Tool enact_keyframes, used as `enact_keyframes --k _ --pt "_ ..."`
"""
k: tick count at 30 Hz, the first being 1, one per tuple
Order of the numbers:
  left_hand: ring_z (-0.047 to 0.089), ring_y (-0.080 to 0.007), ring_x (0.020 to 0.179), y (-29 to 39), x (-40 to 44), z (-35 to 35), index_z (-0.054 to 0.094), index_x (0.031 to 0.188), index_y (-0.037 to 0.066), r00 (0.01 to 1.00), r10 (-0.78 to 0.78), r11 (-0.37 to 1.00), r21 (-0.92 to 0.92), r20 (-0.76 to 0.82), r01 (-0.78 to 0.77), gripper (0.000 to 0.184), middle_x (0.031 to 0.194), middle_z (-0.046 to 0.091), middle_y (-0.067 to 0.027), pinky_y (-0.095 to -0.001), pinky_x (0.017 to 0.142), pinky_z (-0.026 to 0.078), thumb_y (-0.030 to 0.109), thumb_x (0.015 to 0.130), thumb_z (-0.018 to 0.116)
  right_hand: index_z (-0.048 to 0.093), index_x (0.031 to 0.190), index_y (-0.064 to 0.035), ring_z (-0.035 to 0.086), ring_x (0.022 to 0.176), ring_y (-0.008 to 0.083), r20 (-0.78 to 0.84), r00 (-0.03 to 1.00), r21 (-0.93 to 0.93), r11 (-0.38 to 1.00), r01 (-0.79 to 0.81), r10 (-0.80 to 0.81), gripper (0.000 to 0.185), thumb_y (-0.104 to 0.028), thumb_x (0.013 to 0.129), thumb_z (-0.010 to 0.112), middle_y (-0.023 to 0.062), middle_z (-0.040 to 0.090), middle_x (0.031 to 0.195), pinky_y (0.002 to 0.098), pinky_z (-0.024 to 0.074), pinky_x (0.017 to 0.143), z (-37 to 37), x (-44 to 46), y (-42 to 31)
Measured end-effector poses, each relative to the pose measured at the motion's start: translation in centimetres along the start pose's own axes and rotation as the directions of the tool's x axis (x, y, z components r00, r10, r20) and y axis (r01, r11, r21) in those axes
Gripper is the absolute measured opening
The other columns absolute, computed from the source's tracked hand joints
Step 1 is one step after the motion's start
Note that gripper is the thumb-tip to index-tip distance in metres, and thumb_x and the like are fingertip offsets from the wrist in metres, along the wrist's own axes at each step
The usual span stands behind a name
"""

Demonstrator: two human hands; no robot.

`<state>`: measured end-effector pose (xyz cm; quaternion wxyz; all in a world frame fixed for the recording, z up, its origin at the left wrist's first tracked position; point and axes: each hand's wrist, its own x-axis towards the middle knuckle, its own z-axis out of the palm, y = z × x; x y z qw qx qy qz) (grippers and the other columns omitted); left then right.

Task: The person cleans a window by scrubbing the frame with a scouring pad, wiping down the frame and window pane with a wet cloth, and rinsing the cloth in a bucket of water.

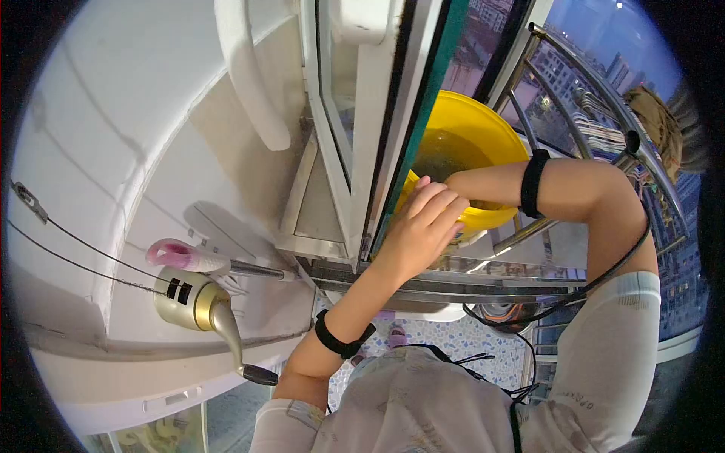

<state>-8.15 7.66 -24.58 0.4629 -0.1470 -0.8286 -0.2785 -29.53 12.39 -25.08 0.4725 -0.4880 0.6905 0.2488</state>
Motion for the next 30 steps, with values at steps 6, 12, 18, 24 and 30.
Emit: enact_keyframes --k 6,12,18,24,30 --pt "0.051 -0.0307 0.109 0.3 0.2 -0.1 0.059 0.11 0.004 1.0 -0.014 0.999 0.04 0.013 0.013 0.036 0.109 0.058 -0.0117 -0.0497 0.105 0.033 0.014 0.077 0.069 0.053 0.129 -0.0095 0.059 0.1 0.0278 -0.016 0.999 -0.261 0.964 -0.052 0.05 0.049 -0.031 0.085 0.057 0.0156 0.062 0.112 0.0419 0.0511 0.078 -2.3 -3.5 -2.0" --pt "0.051 -0.0325 0.109 1.3 0.5 -0.6 0.059 0.11 0.003 0.998 -0.033 0.997 0.073 0.051 0.029 0.033 0.108 0.058 -0.0127 -0.0497 0.105 0.033 0.012 0.079 0.067 0.061 0.114 0.0007 0.062 0.093 0.0318 -0.247 0.969 -0.411 0.903 -0.128 0.024 0.042 -0.026 0.081 0.065 0.0195 0.066 0.1 0.0402 0.0497 0.081 -5.7 -10.2 -3.7" --pt "0.054 -0.0331 0.105 1.3 0.4 -0.7 0.058 0.108 0.006 0.999 0.037 0.979 0.202 0.006 -0.037 0.03 0.107 0.058 -0.0131 -0.0463 0.1 0.039 0.016 0.081 0.067 0.06 0.113 0.0013 0.061 0.096 0.0305 -0.578 0.746 -0.449 0.892 0.049 -0.332 0.034 -0.015 0.083 0.062 0.0181 0.065 0.103 0.0384 0.0464 0.087 -6.4 -18.2 -2.6" --pt "0.056 -0.0338 0.102 2.4 3.5 -1.8 0.051 0.121 0.005 0.979 -0.195 0.978 0.088 0.059 0.189 0.043 0.112 0.056 -0.0171 -0.0447 0.094 0.041 0.022 0.084 0.066 0.061 0.1 -0.0018 0.06 0.083 0.0215 -0.812 0.471 -0.337 0.935 0.106 -0.346 0.017 -0.007 0.084 0.055 0.0117 0.063 0.092 0.0339 0.0478 0.075 -3.9 -23.8 -2.1" --pt "0.055 -0.0372 0.11 -2.3 7.0 1.3 0.037 0.133 -0.002 0.965 -0.262 0.964 0.039 -0.015 0.262 0.072 0.116 0.054 -0.0259 -0.0442 0.093 0.043 0.031 0.079 0.071 0.059 0.104 -0.0031 0.057 0.086 0.0156 -0.936 0.353 0.149 0.9 0.41 -0.006 0.019 -0.005 0.091 0.045 0.0068 0.06 0.094 0.0298 0.0506 0.072 -2.4 -26.1 -3.1"
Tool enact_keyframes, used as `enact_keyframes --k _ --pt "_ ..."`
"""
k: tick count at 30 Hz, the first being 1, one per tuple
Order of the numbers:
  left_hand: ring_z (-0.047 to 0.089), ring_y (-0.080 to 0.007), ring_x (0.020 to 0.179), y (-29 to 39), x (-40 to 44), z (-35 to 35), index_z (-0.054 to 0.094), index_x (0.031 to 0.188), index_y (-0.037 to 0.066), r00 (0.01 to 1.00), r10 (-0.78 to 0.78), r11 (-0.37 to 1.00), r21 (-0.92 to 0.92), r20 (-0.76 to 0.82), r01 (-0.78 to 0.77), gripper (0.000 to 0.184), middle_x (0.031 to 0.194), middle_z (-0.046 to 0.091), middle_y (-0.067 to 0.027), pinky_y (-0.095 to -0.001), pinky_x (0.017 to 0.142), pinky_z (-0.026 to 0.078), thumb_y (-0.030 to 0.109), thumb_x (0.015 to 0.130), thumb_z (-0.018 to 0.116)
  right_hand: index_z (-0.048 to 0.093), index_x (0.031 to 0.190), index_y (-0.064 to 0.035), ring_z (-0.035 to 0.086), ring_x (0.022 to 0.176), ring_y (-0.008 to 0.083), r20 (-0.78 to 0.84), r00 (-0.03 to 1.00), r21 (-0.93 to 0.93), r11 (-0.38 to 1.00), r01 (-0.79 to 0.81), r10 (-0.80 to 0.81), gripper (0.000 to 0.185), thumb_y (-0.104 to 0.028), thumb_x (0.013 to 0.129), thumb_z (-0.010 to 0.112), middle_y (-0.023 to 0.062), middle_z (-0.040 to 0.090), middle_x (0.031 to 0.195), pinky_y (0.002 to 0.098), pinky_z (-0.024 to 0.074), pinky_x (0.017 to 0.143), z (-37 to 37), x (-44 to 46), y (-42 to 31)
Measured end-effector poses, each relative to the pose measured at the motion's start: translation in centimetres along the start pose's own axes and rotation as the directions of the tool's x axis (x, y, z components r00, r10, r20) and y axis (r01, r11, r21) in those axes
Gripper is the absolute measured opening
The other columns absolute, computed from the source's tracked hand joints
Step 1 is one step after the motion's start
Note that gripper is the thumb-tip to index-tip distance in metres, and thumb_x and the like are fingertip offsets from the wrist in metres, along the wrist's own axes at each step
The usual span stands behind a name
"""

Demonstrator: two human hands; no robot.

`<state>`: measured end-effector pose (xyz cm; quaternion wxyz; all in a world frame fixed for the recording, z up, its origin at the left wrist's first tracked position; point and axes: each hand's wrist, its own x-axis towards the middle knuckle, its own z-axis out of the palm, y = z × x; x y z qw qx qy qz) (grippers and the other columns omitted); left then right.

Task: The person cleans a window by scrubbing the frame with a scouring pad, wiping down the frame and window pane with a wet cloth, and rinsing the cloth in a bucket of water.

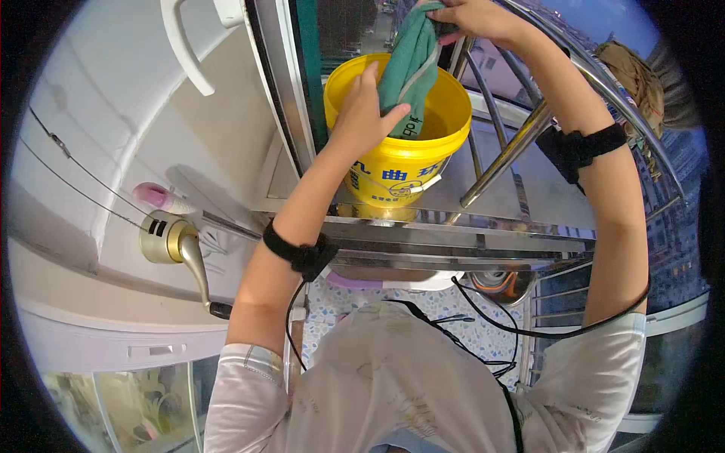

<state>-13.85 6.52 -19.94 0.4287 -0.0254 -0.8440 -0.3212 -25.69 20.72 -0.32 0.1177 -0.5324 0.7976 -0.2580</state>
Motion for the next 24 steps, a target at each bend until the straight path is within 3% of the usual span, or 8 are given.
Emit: enact_keyframes --k 1,5,8,9,12,17,19,24 --pt "0.055 -0.0378 0.11 -0.4 0.8 0.4 0.035 0.133 -0.003 0.999 0.035 0.998 0.053 0.031 -0.037 0.079 0.117 0.054 -0.0274 -0.0436 0.093 0.044 0.035 0.076 0.074 0.058 0.105 -0.0033 0.057 0.09 0.016 -0.051 0.999 0.201 0.98 -0.002 0.013 0.019 -0.004 0.091 0.044 0.0066 0.06 0.095 0.0304 0.0515 0.074 0.0 -0.3 -0.2" --pt "0.058 -0.037 0.108 -1.4 2.8 1.5 0.036 0.133 -0.003 0.989 0.011 1.0 0.01 0.144 -0.013 0.085 0.119 0.056 -0.0261 -0.043 0.091 0.045 0.039 0.072 0.077 0.055 0.107 -0.0043 0.058 0.092 0.0169 -0.215 0.972 0.371 0.929 -0.003 0.089 0.02 -0.004 0.093 0.041 0.0068 0.059 0.099 0.0339 0.0531 0.079 -0.6 -1.6 -2.5" --pt "0.062 -0.0326 0.103 -1.4 3.5 1.7 0.051 0.122 -0.003 0.92 -0.173 0.935 -0.236 0.353 0.266 0.064 0.112 0.063 -0.0218 -0.0393 0.088 0.048 0.038 0.077 0.073 0.055 0.104 -0.0059 0.059 0.09 0.0177 -0.232 0.973 0.434 0.896 0.099 0.005 0.02 -0.003 0.093 0.039 0.0068 0.059 0.096 0.0355 0.052 0.082 -1.7 -1.3 -1.8" --pt "0.062 -0.0326 0.103 -1.3 3.4 1.7 0.051 0.122 -0.003 0.919 -0.167 0.934 -0.241 0.357 0.264 0.064 0.112 0.063 -0.0218 -0.0393 0.088 0.048 0.038 0.077 0.073 0.055 0.103 -0.0064 0.059 0.09 0.0179 -0.259 0.966 0.488 0.86 0.147 -0.019 0.02 -0.003 0.092 0.038 0.0067 0.06 0.095 0.0356 0.0515 0.083 -1.8 -1.3 -1.9" --pt "0.064 -0.0332 0.098 -1.2 2.7 1.7 0.06 0.114 0.002 0.932 -0.22 0.924 -0.244 0.287 0.294 0.043 0.102 0.067 -0.0193 -0.0399 0.085 0.048 0.032 0.085 0.066 0.055 0.1 -0.0066 0.058 0.089 0.0185 -0.258 0.966 0.513 0.847 0.141 -0.005 0.019 -0.002 0.092 0.038 0.0071 0.059 0.094 0.0366 0.0496 0.083 -1.4 -1.6 -1.2" --pt "0.063 -0.0386 0.095 -0.8 2.0 1.3 0.06 0.11 0.002 0.969 -0.166 0.981 -0.07 0.185 0.182 0.041 0.098 0.066 -0.0231 -0.0444 0.082 0.048 0.034 0.084 0.065 0.054 0.098 -0.0058 0.057 0.09 0.0193 -0.303 0.953 0.621 0.758 0.199 -0.002 0.017 -0.003 0.091 0.039 0.008 0.059 0.093 0.0378 0.0486 0.082 0.0 -2.6 1.0" --pt "0.062 -0.0401 0.094 -0.2 2.0 1.2 0.06 0.109 0.002 0.975 -0.175 0.981 -0.057 0.137 0.184 0.041 0.097 0.065 -0.024 -0.0461 0.081 0.048 0.035 0.084 0.064 0.054 0.098 -0.0055 0.057 0.09 0.0202 -0.332 0.94 0.762 0.564 0.318 -0.082 0.019 -0.004 0.09 0.037 0.0081 0.058 0.093 0.0386 0.0485 0.082 0.0 -2.9 2.1" --pt "0.063 -0.0408 0.09 -0.2 1.8 1.4 0.061 0.103 0.003 0.984 -0.158 0.986 0.057 0.079 0.154 0.043 0.093 0.066 -0.0231 -0.0488 0.078 0.049 0.04 0.082 0.064 0.054 0.099 -0.003 0.057 0.086 0.016 -0.335 0.941 0.705 0.65 0.285 -0.05 0.019 -0.005 0.089 0.038 0.0083 0.058 0.092 0.0305 0.0536 0.074 0.1 -4.3 -0.2"
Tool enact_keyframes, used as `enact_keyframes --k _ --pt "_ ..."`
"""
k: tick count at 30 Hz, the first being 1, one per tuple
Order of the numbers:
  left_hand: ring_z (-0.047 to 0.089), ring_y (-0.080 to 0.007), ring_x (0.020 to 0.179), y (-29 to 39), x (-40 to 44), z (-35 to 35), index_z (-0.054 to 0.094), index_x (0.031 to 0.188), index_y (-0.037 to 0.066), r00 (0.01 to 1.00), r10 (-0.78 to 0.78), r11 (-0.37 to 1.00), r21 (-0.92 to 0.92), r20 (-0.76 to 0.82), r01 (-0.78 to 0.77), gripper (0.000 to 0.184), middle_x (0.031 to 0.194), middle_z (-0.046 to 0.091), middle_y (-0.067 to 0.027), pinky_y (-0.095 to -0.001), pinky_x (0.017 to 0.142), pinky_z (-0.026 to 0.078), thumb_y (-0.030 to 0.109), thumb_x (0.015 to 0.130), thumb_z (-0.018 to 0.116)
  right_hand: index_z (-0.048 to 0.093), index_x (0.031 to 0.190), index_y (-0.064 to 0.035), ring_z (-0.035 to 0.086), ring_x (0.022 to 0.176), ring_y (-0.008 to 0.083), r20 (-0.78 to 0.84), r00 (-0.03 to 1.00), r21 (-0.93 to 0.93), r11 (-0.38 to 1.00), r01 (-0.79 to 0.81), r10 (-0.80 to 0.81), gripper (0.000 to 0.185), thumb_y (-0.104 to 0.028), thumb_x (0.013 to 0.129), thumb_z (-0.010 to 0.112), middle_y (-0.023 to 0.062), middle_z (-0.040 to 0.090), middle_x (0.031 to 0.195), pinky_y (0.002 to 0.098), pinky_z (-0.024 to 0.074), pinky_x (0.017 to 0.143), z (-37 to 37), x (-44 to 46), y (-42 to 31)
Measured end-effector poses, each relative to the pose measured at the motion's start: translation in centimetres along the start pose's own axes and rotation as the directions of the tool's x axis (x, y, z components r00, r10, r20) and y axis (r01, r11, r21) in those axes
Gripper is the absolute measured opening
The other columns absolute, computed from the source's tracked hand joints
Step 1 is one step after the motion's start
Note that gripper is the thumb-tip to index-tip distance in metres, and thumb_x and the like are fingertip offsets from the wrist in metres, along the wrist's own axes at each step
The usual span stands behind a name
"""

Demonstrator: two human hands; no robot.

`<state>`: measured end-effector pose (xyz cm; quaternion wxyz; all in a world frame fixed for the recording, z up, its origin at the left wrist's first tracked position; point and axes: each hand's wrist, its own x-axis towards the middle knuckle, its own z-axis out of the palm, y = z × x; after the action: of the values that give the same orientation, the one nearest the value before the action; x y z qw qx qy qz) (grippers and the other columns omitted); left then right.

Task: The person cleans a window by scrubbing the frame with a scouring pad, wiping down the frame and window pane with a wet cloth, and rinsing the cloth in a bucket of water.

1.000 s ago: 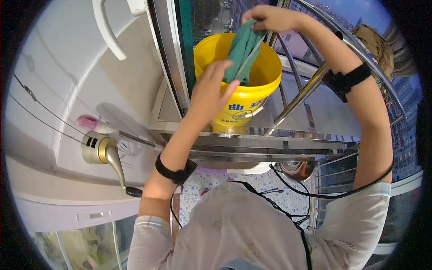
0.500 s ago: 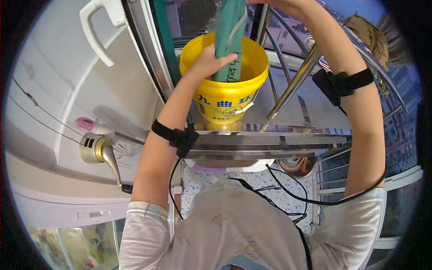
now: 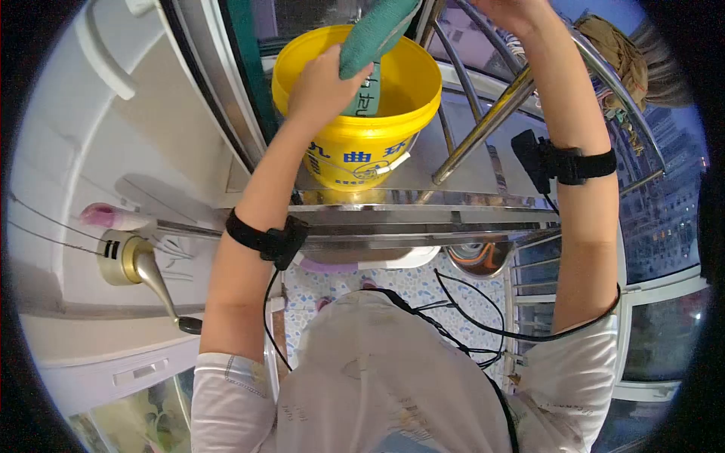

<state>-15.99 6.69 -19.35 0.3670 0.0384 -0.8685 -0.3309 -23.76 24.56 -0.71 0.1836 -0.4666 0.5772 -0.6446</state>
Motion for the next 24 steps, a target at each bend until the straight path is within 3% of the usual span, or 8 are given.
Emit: enact_keyframes --k 7,9,10,12,13,15,22,24 --pt "0.062 -0.0407 0.092 -0.4 -0.1 0.0 0.06 0.105 0.005 0.997 -0.061 0.993 0.107 0.046 0.056 0.041 0.095 0.066 -0.0228 -0.0489 0.079 0.049 0.037 0.08 0.065 0.056 0.1 -0.0017 0.058 0.085 0.0167 0.026 0.999 -0.004 0.999 -0.044 0.044 0.019 -0.007 0.09 0.04 0.0071 0.059 0.092 0.031 0.0529 0.075 -0.2 -0.2 2.5" --pt "0.062 -0.0406 0.093 -0.6 -0.1 0.2 0.06 0.105 0.005 0.997 -0.063 0.987 0.149 0.049 0.056 0.04 0.096 0.066 -0.0224 -0.0488 0.079 0.05 0.035 0.079 0.065 0.058 0.102 -0.0017 0.059 0.087 0.0163 0.221 0.975 0.087 0.996 0.001 -0.021 0.018 -0.009 0.09 0.047 0.0068 0.061 0.093 0.0309 0.0524 0.075 -0.8 -0.4 2.4" --pt "0.062 -0.0406 0.093 -0.6 -0.2 0.3 0.06 0.105 0.005 0.996 -0.07 0.988 0.14 0.047 0.063 0.04 0.096 0.066 -0.0224 -0.0488 0.079 0.05 0.035 0.079 0.065 0.058 0.102 -0.0017 0.059 0.087 0.0163 0.225 0.974 0.081 0.997 -0.007 -0.011 0.018 -0.009 0.09 0.047 0.0068 0.061 0.093 0.0309 0.0524 0.075 -1.0 -0.6 2.3" --pt "0.062 -0.041 0.094 -0.6 -0.2 0.1 0.059 0.107 0.005 0.998 -0.045 0.987 0.155 0.05 0.037 0.041 0.096 0.066 -0.0229 -0.0501 0.08 0.049 0.034 0.079 0.064 0.059 0.106 -0.0018 0.061 0.084 0.0134 0.39 0.919 -0.031 0.996 0.086 -0.067 0.02 -0.008 0.088 0.055 0.005 0.063 0.092 0.0278 0.0526 0.07 -1.0 -1.2 1.7" --pt "0.062 -0.041 0.094 -0.5 -0.3 -0.1 0.059 0.107 0.005 0.997 -0.054 0.987 0.151 0.054 0.045 0.041 0.096 0.066 -0.0229 -0.0501 0.08 0.049 0.034 0.079 0.064 0.059 0.106 -0.0018 0.061 0.084 0.0134 0.389 0.919 -0.03 0.997 0.076 -0.059 0.02 -0.008 0.088 0.055 0.005 0.063 0.092 0.0278 0.0526 0.07 -0.9 -1.3 1.4" --pt "0.064 -0.0371 0.093 -0.3 -0.5 -0.1 0.058 0.109 0.005 0.998 -0.039 0.979 0.204 0.056 0.027 0.035 0.097 0.066 -0.0186 -0.0459 0.083 0.05 0.024 0.079 0.064 0.059 0.108 -0.0026 0.062 0.079 0.0103 0.463 0.886 -0.211 0.968 0.137 -0.024 0.022 -0.007 0.086 0.059 0.0029 0.064 0.091 0.0237 0.0519 0.065 -0.7 -1.7 0.7" --pt "0.061 -0.0364 0.101 -1.0 -0.4 -0.4 0.058 0.118 0.004 0.996 0.006 0.998 0.068 0.086 -0.012 0.049 0.103 0.065 -0.0212 -0.0421 0.083 0.049 0.02 0.073 0.069 0.061 0.107 -0.0043 0.062 0.076 0.0085 0.318 0.944 -0.222 0.962 0.163 -0.086 0.022 -0.009 0.085 0.06 0.0021 0.064 0.09 0.0224 0.0529 0.064 0.9 -3.2 1.6" --pt "0.061 -0.0374 0.095 2.0 -1.1 -1.4 0.058 0.11 -0.001 0.979 -0.141 0.99 0.032 0.148 0.138 0.031 0.096 0.064 -0.0225 -0.0399 0.083 0.047 0.009 0.081 0.058 0.06 0.107 -0.0043 0.063 0.077 0.0086 0.215 0.97 -0.274 0.945 0.175 -0.117 0.023 -0.01 0.085 0.06 0.0022 0.064 0.09 0.0224 0.0536 0.066 2.4 -4.0 1.8"
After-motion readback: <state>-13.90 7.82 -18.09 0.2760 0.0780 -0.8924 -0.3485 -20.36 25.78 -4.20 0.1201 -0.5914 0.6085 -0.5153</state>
